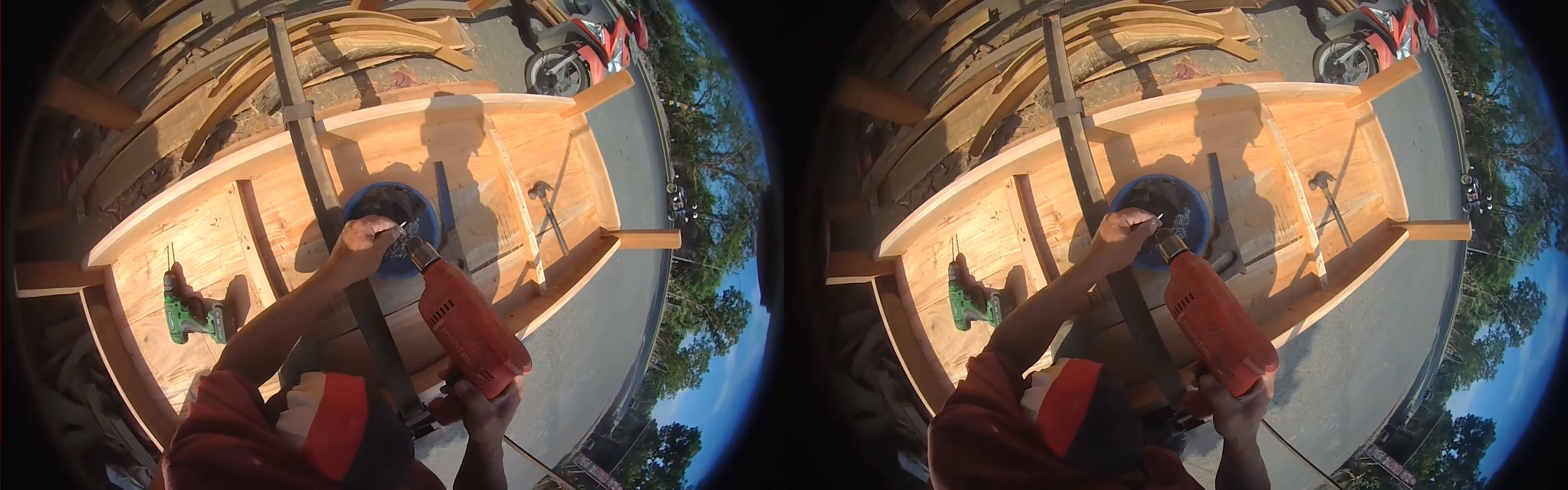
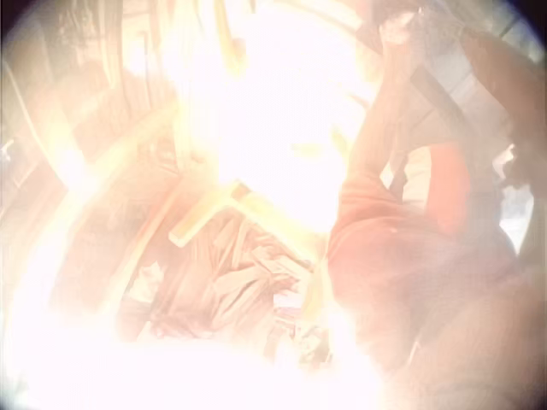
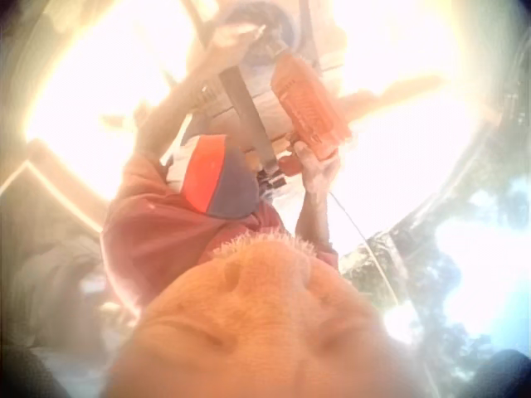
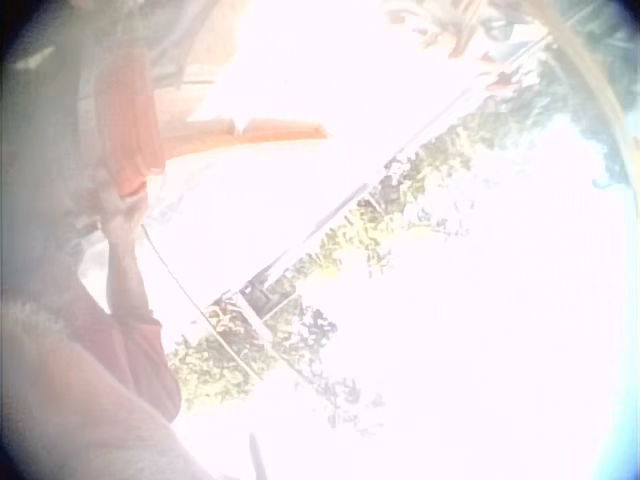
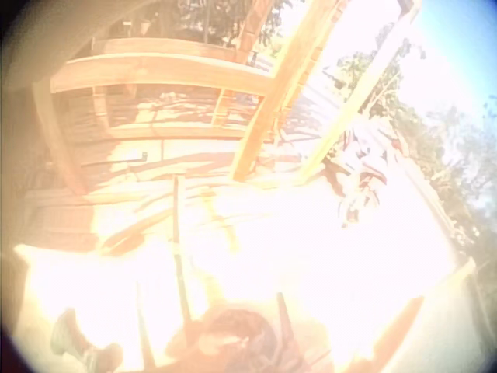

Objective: The person uses a drill to drive screws into a wooden furniture frame, picks up screws from a container, and secures a long wooden clamp across the frame.

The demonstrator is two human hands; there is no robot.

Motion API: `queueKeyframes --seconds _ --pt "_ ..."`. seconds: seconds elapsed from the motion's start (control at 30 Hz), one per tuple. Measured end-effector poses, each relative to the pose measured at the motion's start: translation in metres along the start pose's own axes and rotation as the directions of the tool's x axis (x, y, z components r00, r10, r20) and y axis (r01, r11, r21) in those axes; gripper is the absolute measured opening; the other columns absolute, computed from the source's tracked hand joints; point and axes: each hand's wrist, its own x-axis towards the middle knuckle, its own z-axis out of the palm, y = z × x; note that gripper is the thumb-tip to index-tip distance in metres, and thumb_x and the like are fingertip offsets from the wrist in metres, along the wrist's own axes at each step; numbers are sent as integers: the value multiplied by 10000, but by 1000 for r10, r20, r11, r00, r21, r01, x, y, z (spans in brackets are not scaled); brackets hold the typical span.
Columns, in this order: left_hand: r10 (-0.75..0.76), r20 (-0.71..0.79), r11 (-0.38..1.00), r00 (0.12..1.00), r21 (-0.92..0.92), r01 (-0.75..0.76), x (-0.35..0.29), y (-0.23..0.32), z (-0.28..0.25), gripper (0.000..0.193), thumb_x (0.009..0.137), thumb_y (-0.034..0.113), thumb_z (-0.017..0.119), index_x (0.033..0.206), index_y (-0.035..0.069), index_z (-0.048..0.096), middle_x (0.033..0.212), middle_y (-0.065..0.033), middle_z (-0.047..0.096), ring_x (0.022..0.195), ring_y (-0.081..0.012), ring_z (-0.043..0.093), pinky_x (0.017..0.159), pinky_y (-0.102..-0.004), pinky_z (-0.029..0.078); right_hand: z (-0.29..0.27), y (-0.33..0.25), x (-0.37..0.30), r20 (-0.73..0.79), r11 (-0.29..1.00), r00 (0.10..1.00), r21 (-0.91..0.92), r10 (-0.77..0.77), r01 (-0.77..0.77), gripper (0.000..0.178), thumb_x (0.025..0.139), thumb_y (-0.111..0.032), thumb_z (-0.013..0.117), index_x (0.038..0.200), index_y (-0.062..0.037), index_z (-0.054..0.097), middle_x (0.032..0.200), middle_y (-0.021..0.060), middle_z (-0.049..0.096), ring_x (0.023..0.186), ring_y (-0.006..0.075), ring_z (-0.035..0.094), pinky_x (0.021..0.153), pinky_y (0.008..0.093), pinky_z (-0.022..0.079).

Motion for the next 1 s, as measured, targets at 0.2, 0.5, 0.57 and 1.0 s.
queueKeyframes --seconds 0.2,0.5,0.57,1.0 --pt "-646 -49 408 762 -865 291 -91 -19 -65 134 1025 151 564 1078 42 622 854 -64 656 620 -127 602 563 -265 481 66 -1 8 265 996 964 -94 22 3 625 746 -115 762 1281 58 491 950 171 689 775 211 707 625 301 593" --pt "-505 -120 -194 854 -949 -248 -146 -110 -86 84 1021 134 527 1002 60 562 967 -126 689 856 -205 672 818 -378 537 120 38 34 511 954 859 -253 -11 163 773 793 -137 789 1447 -25 394 1179 146 642 960 220 676 788 346 562" --pt "-600 -74 -212 797 -945 -248 -141 -106 -91 106 1025 149 510 997 58 556 1088 -165 696 947 -231 673 889 -409 539 127 27 32 499 959 855 -284 138 11 769 795 -148 794 1446 -31 402 1210 148 634 1040 247 664 882 376 549" --pt "-555 28 -439 831 -859 -264 -135 -95 -108 209 1037 138 505 1153 -35 503 1165 -241 652 1058 -321 658 869 -368 581 119 50 43 515 909 851 -397 103 130 774 796 -176 804 1436 -1 404 1307 173 591 1219 270 591 1012 387 469"
